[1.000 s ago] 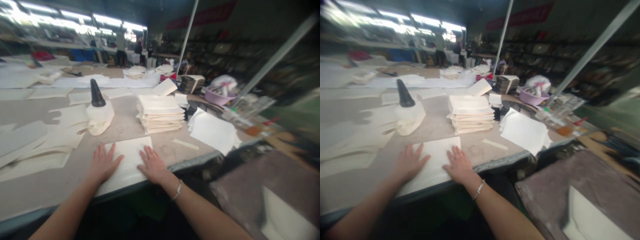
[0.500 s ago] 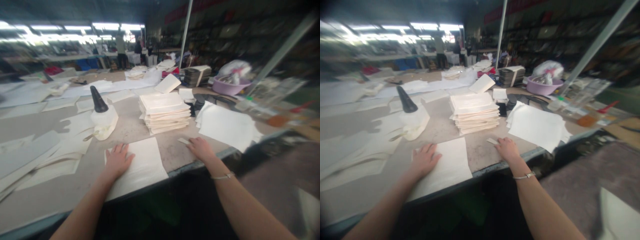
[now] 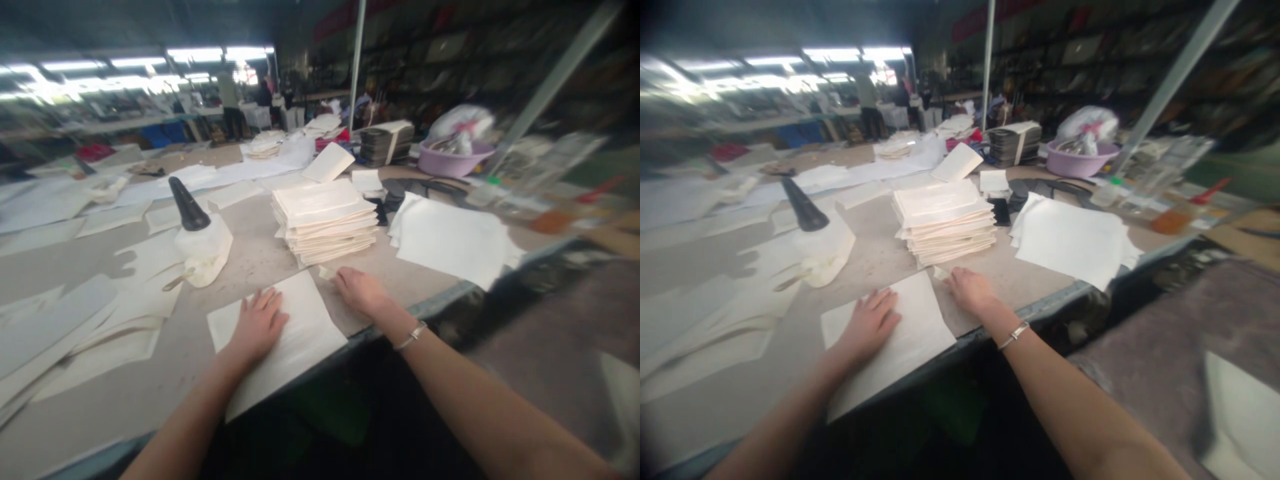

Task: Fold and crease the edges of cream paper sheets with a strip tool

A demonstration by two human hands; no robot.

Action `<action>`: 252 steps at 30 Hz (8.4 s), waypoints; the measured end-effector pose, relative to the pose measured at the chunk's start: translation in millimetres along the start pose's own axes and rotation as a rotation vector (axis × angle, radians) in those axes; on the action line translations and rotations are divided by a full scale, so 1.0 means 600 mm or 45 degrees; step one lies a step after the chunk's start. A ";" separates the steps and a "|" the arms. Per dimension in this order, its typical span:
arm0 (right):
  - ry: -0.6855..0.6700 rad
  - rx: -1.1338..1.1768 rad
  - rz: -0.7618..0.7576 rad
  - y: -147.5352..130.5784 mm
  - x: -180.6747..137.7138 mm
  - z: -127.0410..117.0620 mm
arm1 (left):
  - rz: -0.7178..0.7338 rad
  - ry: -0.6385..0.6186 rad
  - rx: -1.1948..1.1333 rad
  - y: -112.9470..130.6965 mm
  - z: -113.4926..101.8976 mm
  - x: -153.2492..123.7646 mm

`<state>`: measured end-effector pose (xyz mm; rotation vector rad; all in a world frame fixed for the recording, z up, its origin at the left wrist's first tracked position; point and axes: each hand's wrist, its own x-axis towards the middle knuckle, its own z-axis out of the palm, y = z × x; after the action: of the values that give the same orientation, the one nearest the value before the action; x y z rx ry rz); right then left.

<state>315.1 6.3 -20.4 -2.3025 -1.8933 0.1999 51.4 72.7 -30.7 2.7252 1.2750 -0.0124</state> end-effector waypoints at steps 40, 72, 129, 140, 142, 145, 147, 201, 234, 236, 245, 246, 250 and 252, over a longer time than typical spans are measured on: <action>0.034 -0.045 -0.653 -0.004 0.080 0.008 | 0.292 0.432 -0.079 0.084 0.028 0.071; -0.011 -0.095 -0.628 -0.023 0.084 0.010 | 0.432 0.405 -0.152 0.082 0.026 0.069; -0.038 -0.154 -0.635 -0.014 0.030 0.011 | 0.765 0.477 -0.174 0.083 0.021 0.061; -0.112 -0.153 -0.697 -0.004 -0.037 -0.005 | 0.661 0.420 -0.237 0.084 0.020 0.048; -0.135 -0.181 -0.669 -0.008 -0.037 -0.009 | 0.676 0.360 -0.234 0.089 0.012 0.031; -0.162 -0.212 -0.650 -0.014 -0.037 -0.017 | 0.679 0.242 -0.181 0.100 0.005 -0.009; -0.168 -0.220 -0.652 -0.017 -0.039 -0.022 | 0.607 0.212 -0.138 0.108 0.009 -0.034; -0.168 -0.348 -0.582 -0.017 -0.109 -0.004 | 0.505 0.284 -0.236 0.114 0.027 -0.065; -0.168 -0.301 -0.147 -0.063 -0.146 0.009 | 0.499 0.317 -0.225 0.116 0.028 -0.068; -0.159 -0.246 -0.088 -0.066 -0.143 0.011 | 0.502 0.310 -0.222 0.115 0.028 -0.068; -0.200 -0.272 -0.143 -0.087 -0.143 0.007 | 0.507 0.288 -0.216 0.115 0.027 -0.067; -0.207 -0.275 -0.173 -0.085 -0.145 0.006 | 0.510 0.289 -0.211 0.115 0.027 -0.067; -0.222 -0.291 -0.221 -0.074 -0.142 -0.001 | 0.516 0.298 -0.211 0.113 0.027 -0.067; -0.214 -0.295 -0.173 -0.071 -0.137 -0.003 | 0.520 0.302 -0.226 0.113 0.028 -0.067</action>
<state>258.6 -66.3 -9.5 -2.3520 -2.2566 0.1698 78.1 -2.8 -36.7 2.8323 0.6972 0.4527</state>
